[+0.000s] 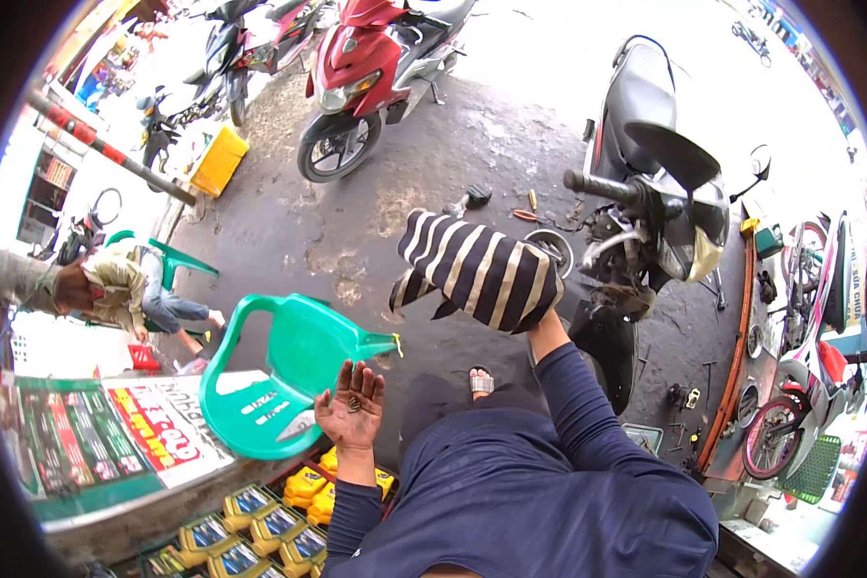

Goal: Repairing or maintaining the engine components of a motorcycle.

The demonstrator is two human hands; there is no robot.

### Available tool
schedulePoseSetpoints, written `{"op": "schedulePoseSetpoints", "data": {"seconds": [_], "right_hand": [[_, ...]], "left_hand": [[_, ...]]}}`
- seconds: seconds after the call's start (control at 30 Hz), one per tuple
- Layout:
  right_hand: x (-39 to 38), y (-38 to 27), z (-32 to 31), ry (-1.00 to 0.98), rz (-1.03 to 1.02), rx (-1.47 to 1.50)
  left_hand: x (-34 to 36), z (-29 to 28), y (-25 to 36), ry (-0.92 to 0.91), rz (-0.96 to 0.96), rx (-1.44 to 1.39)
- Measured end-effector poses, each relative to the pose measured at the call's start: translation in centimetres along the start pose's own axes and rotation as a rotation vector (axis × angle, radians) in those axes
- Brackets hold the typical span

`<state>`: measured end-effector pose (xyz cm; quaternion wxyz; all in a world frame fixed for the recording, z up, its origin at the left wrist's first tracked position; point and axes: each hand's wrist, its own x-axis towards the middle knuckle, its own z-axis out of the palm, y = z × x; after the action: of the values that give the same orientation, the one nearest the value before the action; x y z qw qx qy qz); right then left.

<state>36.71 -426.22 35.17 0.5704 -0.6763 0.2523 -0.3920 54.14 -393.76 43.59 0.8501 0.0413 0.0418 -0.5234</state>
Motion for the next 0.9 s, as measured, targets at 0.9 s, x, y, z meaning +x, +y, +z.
{"op": "schedulePoseSetpoints", "data": {"seconds": [0.9], "right_hand": [[50.6, 17.1, -14.6, 0.557, 0.133, -0.699]], "left_hand": [[93.7, 14.1, -23.4, -0.156, -0.995, 0.062]]}}
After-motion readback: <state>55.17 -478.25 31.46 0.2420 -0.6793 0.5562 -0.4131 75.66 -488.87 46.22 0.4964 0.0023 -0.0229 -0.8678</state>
